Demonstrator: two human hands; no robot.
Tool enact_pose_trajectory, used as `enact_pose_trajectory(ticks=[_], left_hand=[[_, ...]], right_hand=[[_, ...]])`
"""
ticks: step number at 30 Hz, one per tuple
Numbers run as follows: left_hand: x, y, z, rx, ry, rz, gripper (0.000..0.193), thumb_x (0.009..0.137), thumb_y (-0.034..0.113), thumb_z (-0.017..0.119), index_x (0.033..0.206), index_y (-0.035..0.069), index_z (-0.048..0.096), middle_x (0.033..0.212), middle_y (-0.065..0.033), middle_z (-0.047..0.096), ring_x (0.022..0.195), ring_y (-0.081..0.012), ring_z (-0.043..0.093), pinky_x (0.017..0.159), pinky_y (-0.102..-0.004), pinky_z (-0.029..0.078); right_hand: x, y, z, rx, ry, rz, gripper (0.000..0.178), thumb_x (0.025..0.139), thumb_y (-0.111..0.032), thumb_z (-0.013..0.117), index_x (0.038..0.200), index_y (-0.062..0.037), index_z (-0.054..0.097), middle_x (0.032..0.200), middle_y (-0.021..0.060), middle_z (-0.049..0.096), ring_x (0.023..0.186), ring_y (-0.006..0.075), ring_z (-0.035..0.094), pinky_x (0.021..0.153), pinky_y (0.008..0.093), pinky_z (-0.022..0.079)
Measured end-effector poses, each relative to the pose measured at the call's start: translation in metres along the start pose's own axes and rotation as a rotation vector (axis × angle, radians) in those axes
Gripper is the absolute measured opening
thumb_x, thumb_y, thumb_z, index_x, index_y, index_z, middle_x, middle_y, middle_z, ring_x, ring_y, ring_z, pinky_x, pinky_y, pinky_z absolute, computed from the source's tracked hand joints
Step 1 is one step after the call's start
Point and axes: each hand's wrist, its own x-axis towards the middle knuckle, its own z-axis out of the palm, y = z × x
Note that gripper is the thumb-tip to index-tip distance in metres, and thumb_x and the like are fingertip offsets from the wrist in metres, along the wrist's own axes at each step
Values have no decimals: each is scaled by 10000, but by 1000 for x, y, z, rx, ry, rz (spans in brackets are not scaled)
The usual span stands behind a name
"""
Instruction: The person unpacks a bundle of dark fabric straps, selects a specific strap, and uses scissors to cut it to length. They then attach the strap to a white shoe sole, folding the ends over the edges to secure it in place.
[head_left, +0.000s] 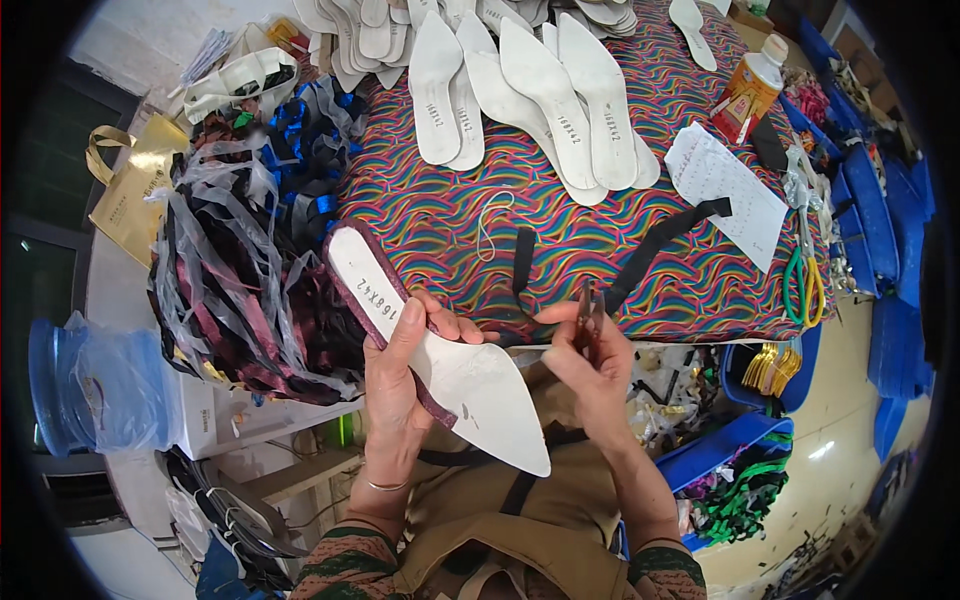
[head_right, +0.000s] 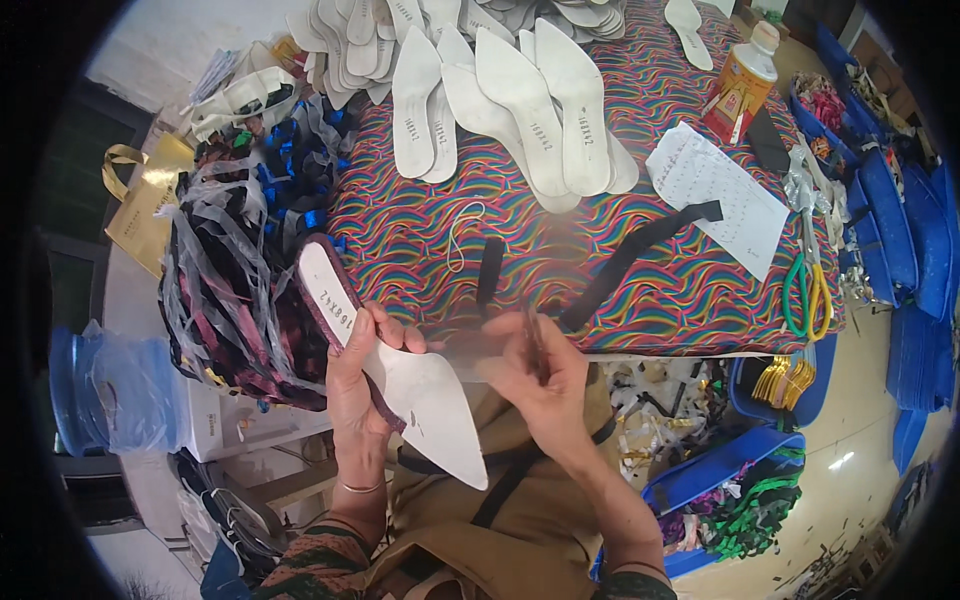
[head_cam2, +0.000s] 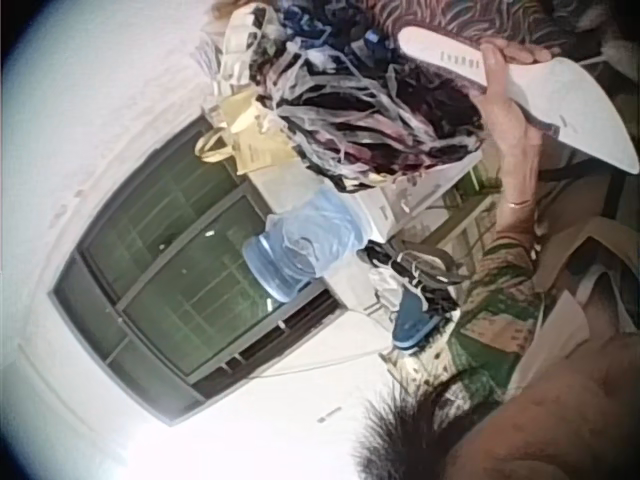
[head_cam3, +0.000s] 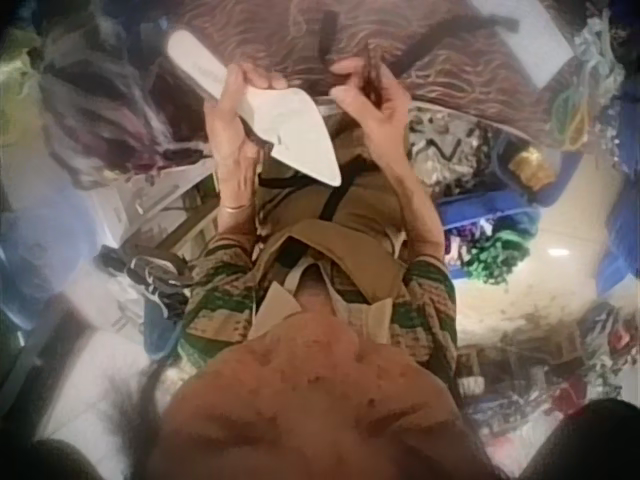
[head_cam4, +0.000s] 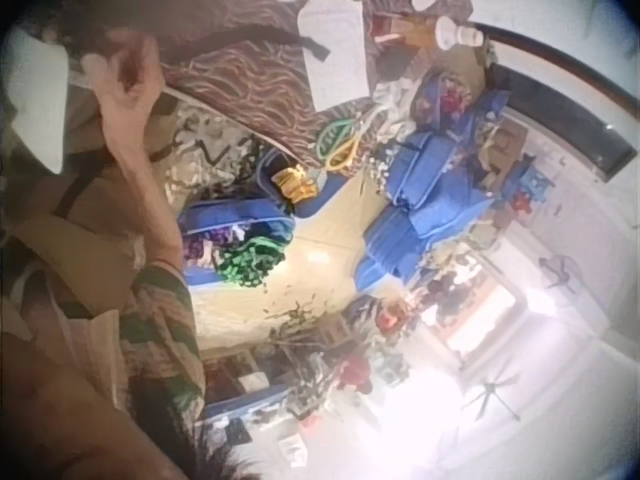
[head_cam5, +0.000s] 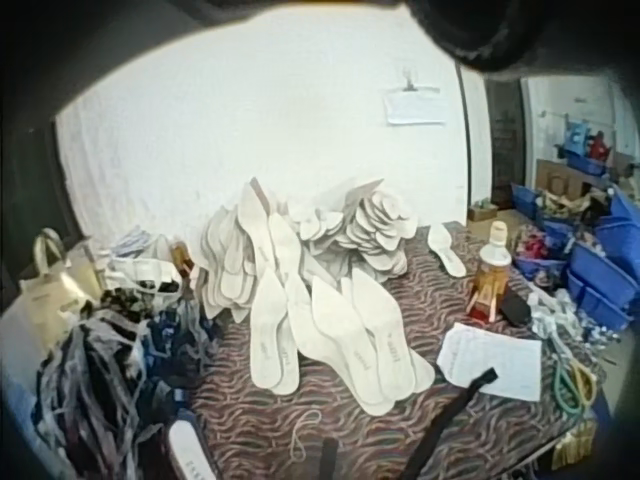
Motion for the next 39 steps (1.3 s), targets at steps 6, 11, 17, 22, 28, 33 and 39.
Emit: enact_pose_trajectory(ticks=[6,11,17,22,28,33,39], left_hand=[[-6,3,17,198,7,17,169,981,147,546,991,-17,583,748,-127,631,767,-300,691,748,-485,582],[-5,-2,17,230,-51,78,168,970,127,555,968,-36,591,741,-138,633,724,-278,683,774,-475,573],[-6,-10,15,260,-177,119,149,970,100,528,974,-36,588,703,-116,596,684,-260,647,784,-524,553],[-6,-12,16,181,-241,93,138,960,66,544,928,-64,582,713,-114,568,691,-246,624,775,-501,558],[-2,-18,7,142,-311,30,106,934,20,562,896,-79,575,678,-100,552,668,-240,617,733,-460,568],[-3,-12,18,313,-213,-83,111,908,28,612,918,-82,623,805,-173,670,722,-212,663,740,-350,567],[0,-26,12,239,-314,-194,184,868,38,652,1027,-52,674,1101,-176,683,1017,-198,646,857,-325,535]], right_hand=[[18,-19,-19,-571,-401,-325,337,704,32,645,1038,-11,623,736,91,568,611,249,581,548,320,456],[-3,-10,-21,-667,-297,-457,284,652,28,670,924,-24,608,729,96,562,601,267,573,521,334,454],[-16,-17,-22,-1053,-279,-744,371,578,-6,699,935,-55,614,708,69,550,606,253,579,516,356,461],[-16,-10,-29,-705,-268,-451,140,765,-33,656,903,-19,647,683,19,532,606,148,540,521,288,423],[-17,-12,-16,-185,-279,181,274,947,-128,585,705,-1,558,595,-28,470,537,69,431,496,265,305],[-16,-2,-28,-776,-375,-317,292,935,-157,607,708,7,523,583,11,439,561,65,456,509,274,340],[-13,-5,-26,-338,-326,150,159,871,-42,634,1010,10,693,721,42,580,625,102,520,530,264,398]])
